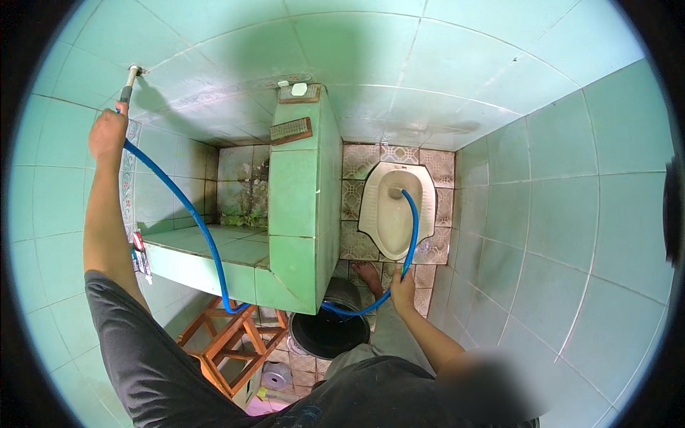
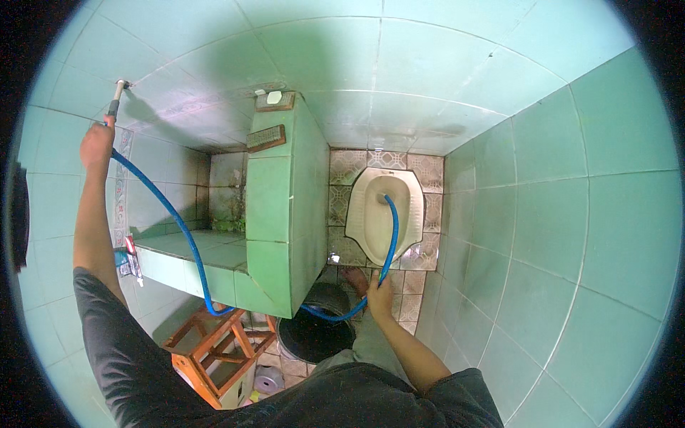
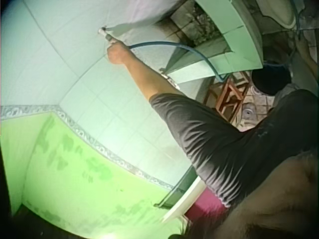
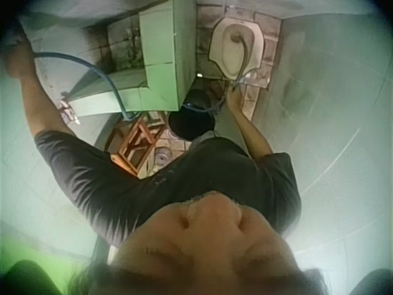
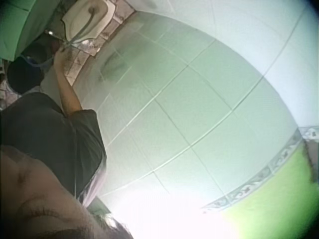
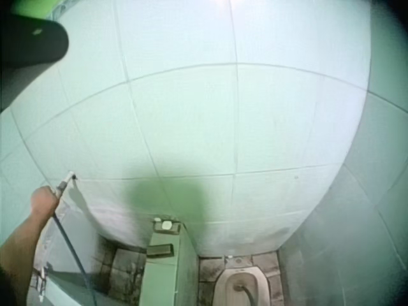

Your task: The person uses a blue hose to spray water onto a squat toilet, a bucket, and the floor, and later uses a blue scoop to pour water from a bucket into a smaller container to wash out a cloth.

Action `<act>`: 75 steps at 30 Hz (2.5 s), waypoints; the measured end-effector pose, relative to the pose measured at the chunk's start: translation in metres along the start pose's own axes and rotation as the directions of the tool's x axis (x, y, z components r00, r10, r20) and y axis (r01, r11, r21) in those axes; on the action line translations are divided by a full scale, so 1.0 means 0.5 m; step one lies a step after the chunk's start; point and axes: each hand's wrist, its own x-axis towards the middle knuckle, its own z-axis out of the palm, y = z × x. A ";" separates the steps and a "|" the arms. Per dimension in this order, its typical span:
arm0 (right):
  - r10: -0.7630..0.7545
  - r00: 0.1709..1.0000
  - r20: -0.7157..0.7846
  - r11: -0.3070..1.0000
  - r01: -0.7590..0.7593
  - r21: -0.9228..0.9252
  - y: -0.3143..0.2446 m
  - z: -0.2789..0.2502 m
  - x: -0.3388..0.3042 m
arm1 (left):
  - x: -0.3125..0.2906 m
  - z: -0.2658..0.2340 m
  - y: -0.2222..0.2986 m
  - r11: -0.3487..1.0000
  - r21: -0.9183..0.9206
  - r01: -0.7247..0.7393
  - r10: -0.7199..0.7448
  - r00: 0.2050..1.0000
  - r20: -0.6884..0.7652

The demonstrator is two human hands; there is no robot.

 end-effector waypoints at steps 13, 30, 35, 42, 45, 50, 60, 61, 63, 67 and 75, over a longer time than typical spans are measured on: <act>-0.131 0.991 -0.019 0.987 0.128 -0.098 0.008 0.031 0.042 | 0.023 0.035 -0.054 0.857 -0.087 -0.507 0.473 0.843 -0.258; -0.062 0.989 0.138 0.961 0.022 0.277 -0.208 -0.027 -0.069 | -1.037 -0.085 0.309 0.049 -0.979 0.198 0.784 0.600 0.161; -0.170 0.982 0.081 0.957 0.145 0.253 -0.202 -0.041 -0.059 | -1.162 -0.050 0.347 -0.007 -0.894 0.448 0.857 0.464 0.226; 0.012 0.852 0.524 0.465 -0.468 0.751 -0.316 -0.087 0.186 | -1.182 -0.035 0.296 0.198 -0.901 0.385 0.853 0.386 0.352; 0.084 0.863 0.498 0.437 -0.481 0.760 -0.322 -0.078 0.308 | -1.186 -0.022 0.274 0.259 -0.887 0.382 0.844 0.356 0.400; 0.105 0.861 0.498 0.395 -0.495 0.774 -0.305 -0.095 0.412 | -1.194 -0.007 0.258 0.266 -0.878 0.398 0.839 0.353 0.414; 0.359 0.844 0.398 0.333 -0.514 0.791 -0.225 -0.203 0.468 | -1.239 0.002 0.255 0.411 -0.862 0.297 0.846 0.227 0.482; 0.380 0.762 0.525 0.284 -0.636 0.718 -0.256 -0.173 0.437 | -1.245 0.017 0.242 0.415 -0.852 0.319 0.835 0.239 0.496; 0.323 0.771 0.549 0.354 -0.637 0.685 -0.246 -0.197 0.433 | -1.238 0.005 0.257 0.421 -0.853 0.308 0.847 0.202 0.491; 0.363 0.832 0.419 0.386 -0.544 0.745 -0.255 -0.219 0.426 | -1.245 0.011 0.265 0.399 -0.867 0.300 0.850 0.234 0.472; 0.507 0.861 0.034 0.488 -0.319 0.812 -0.228 -0.248 0.423 | -1.227 0.000 0.277 0.381 -0.876 0.295 0.854 0.251 0.455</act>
